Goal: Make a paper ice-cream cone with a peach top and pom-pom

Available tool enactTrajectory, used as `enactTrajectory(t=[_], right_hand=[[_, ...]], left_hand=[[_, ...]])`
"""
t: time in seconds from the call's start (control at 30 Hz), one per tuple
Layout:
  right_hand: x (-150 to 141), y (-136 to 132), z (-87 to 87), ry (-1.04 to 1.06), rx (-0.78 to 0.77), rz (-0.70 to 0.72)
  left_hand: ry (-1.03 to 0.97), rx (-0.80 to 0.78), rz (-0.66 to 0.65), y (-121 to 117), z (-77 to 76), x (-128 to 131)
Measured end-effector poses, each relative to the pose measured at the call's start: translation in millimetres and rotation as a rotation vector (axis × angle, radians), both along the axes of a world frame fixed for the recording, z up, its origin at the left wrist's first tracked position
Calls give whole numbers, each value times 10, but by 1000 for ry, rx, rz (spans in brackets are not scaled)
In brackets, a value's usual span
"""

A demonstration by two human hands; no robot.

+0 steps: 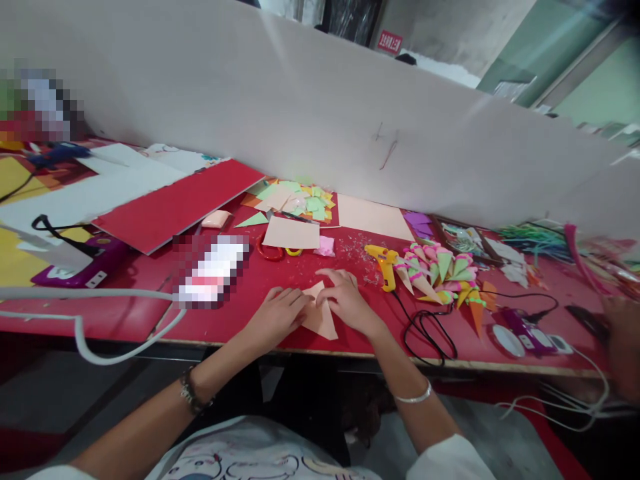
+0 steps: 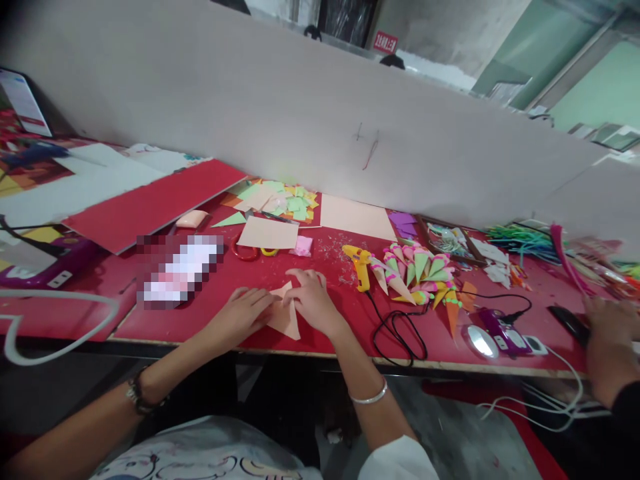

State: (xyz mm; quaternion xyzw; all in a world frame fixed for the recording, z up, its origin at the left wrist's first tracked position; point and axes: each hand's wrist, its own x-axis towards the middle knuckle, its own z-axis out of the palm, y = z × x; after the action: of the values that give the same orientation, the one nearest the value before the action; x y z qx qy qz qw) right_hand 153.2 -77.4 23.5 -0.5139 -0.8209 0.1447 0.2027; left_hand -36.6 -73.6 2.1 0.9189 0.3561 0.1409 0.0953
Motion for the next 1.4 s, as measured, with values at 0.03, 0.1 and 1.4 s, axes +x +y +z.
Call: enactTrajectory(t=[0.03,0.1,1.4], right_hand=[[28,22,-26,80,-36,-21],[77,52,-101,276,-142,-68],[-186,-429,-429,319,-168,-601]], left_hand=[[36,5,12,2,-44,30],[61,7,38,0,-127,67],[374,200,135,-20,-236,338]])
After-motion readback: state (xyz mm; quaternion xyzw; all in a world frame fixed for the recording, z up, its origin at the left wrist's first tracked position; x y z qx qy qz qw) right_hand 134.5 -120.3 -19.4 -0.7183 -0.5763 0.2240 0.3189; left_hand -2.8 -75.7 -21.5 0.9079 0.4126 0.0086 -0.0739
